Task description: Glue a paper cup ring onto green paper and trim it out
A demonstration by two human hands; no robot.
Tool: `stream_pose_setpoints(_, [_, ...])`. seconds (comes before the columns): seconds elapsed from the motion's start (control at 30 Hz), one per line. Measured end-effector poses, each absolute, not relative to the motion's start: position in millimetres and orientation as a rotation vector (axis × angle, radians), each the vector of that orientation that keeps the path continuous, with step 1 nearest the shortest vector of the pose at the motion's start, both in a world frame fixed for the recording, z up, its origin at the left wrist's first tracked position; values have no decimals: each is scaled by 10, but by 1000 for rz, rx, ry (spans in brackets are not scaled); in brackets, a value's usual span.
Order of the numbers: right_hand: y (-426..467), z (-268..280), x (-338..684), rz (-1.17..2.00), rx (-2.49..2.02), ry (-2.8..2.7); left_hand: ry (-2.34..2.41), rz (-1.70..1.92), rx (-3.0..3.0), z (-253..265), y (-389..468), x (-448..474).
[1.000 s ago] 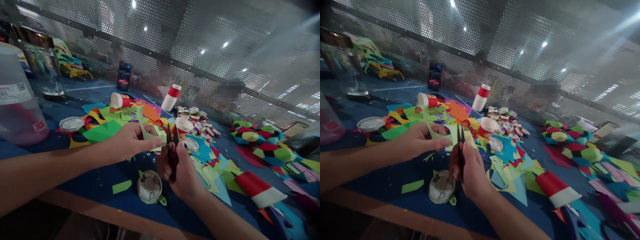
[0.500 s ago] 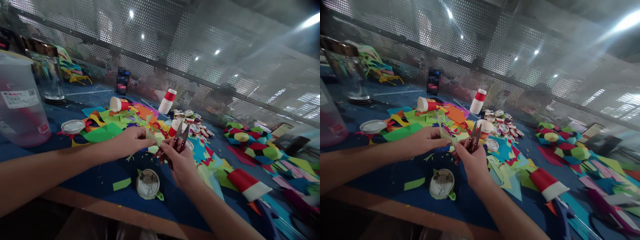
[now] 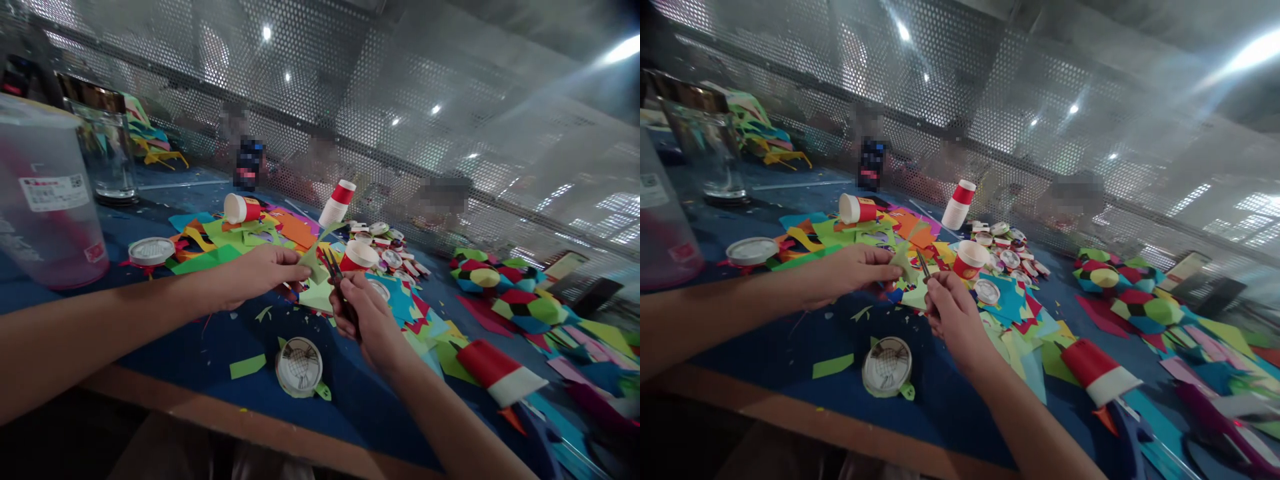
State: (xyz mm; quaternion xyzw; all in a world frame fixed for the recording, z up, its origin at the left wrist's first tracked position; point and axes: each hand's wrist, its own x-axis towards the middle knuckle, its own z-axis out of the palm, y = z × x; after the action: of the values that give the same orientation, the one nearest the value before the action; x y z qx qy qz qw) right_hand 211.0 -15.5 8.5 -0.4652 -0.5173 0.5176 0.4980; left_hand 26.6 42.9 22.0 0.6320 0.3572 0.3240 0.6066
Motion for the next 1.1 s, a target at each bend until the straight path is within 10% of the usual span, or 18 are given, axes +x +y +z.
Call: stream_pose_setpoints(1.1, [-192,26,2130,1487,-1010,-1309,831,758,2073,295,505,158])
